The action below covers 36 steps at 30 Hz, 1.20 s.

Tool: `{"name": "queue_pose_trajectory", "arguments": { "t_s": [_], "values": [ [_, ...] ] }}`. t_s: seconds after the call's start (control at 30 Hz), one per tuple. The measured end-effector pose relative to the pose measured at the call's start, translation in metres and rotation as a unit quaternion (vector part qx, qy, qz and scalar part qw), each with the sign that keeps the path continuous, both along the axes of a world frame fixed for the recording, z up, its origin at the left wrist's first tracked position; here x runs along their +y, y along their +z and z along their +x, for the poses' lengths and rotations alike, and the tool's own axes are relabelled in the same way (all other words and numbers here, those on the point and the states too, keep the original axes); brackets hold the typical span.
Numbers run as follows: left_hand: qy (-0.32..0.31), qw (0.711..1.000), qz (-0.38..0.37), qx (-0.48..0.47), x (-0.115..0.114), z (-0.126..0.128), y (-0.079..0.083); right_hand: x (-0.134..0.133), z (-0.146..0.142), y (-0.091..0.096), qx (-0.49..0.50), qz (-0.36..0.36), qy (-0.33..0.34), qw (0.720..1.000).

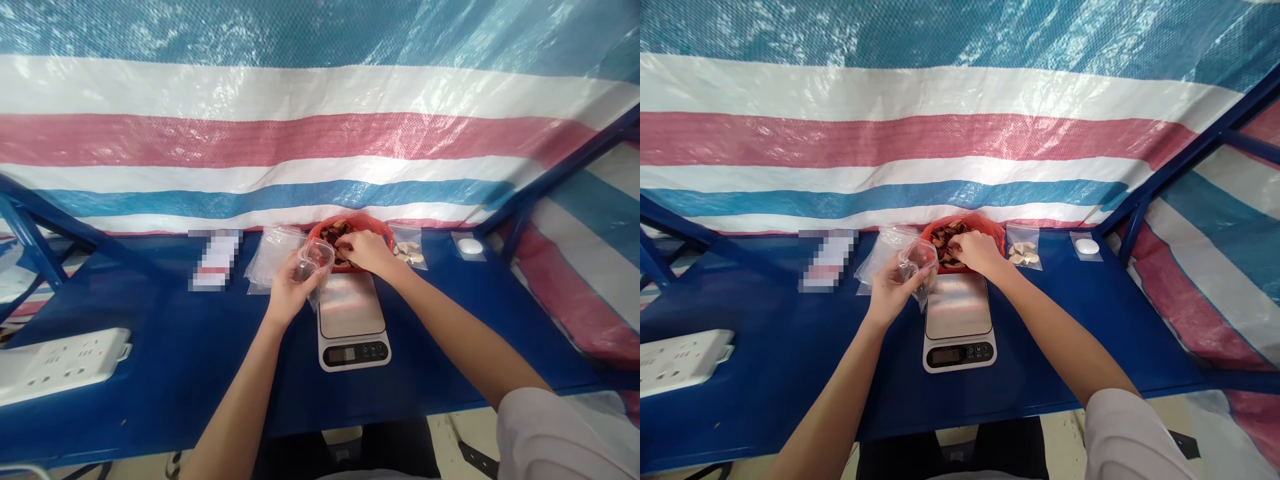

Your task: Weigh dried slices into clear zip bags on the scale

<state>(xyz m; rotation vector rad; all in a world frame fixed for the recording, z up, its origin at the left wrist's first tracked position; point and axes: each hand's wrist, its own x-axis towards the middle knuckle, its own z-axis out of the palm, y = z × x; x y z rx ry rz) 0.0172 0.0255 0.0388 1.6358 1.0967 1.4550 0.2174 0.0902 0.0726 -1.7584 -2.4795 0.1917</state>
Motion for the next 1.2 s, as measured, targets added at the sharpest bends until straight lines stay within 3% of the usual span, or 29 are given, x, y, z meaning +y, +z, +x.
{"name": "queue_pose_trajectory", "arguments": {
  "t_s": [0.27, 0.47, 0.9, 1.03, 1.2],
  "values": [
    [0.005, 1.000, -0.002, 0.013, -0.001, 0.001, 0.001, 0.005, -0.015, -0.006, -0.068, 0.016, 0.090, 0.993],
    [-0.003, 1.000, 0.004, 0.008, 0.000, 0.000, -0.003, 0.016, -0.026, -0.009, -0.092, -0.033, 0.072, 0.993],
    [0.000, 1.000, 0.006, 0.004, -0.001, 0.001, -0.002, 0.015, -0.016, -0.012, -0.046, -0.025, 0.048, 0.997],
    [0.003, 1.000, 0.006, 0.004, -0.001, 0.001, -0.001, 0.014, -0.010, -0.009, 0.002, -0.021, 0.032, 0.999],
    [0.003, 1.000, 0.001, 0.007, -0.001, 0.002, 0.000, 0.014, 0.001, -0.014, 0.164, -0.016, 0.041, 0.985]
  ]
}}
